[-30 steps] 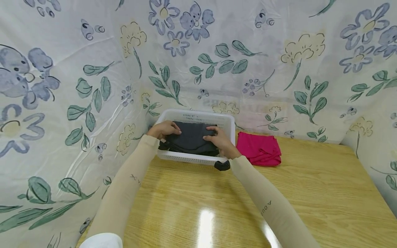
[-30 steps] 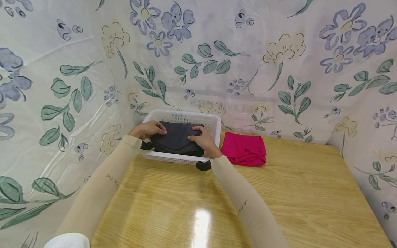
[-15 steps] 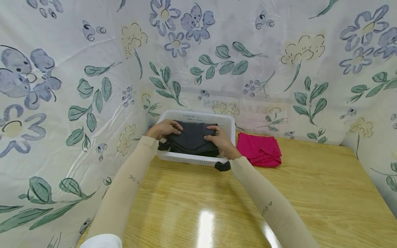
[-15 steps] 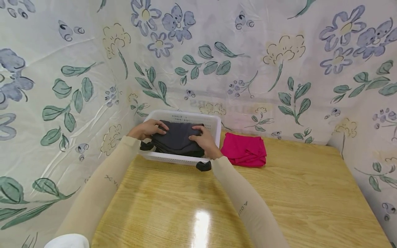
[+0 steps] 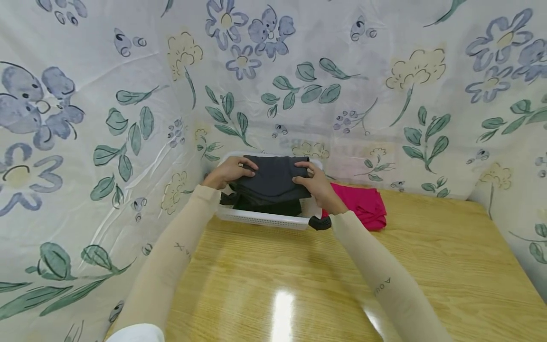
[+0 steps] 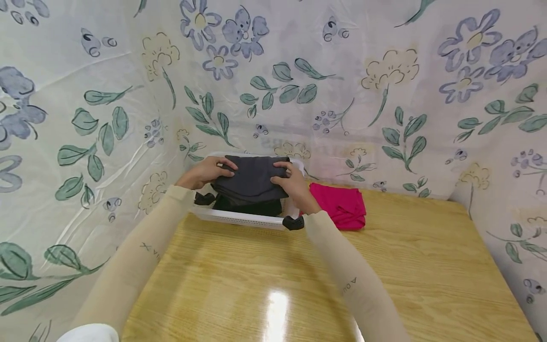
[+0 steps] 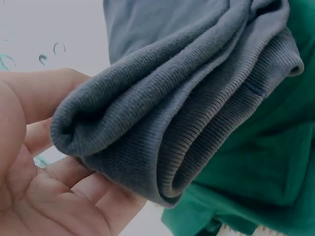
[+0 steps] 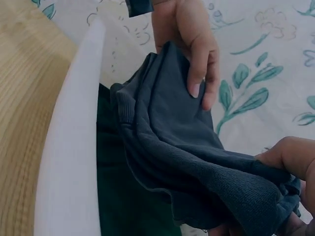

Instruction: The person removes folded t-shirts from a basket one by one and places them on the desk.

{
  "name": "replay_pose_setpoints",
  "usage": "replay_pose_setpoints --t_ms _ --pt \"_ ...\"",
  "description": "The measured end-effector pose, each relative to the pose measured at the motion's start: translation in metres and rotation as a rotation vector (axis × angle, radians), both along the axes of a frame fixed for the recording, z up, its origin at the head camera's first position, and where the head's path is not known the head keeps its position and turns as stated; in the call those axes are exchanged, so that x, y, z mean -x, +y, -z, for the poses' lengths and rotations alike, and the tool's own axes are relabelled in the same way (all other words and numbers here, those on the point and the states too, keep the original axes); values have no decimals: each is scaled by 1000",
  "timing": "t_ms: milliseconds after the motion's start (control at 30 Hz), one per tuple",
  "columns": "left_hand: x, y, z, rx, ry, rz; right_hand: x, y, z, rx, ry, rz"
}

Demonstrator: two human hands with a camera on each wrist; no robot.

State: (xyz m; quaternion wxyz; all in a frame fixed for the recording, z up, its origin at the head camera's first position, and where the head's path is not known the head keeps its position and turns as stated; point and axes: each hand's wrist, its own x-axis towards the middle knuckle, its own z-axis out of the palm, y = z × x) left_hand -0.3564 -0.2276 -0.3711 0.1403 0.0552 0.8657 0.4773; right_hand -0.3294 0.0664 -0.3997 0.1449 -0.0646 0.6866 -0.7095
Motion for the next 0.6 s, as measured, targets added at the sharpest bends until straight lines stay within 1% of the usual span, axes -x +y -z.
replay_pose_setpoints --t_ms 133,267,467,600 --pt "-2 7 -3 12 22 12 0 13 -2 -16 9 -20" --pt "-4 13 -7 -3 20 28 -4 26 -5 -28 17 -21" --pt "-9 23 -14 -59 -19 51 -10 44 -10 38 31 -27" --pt "-12 27 -16 -94 -21 78 -12 55 -12 60 25 -31"
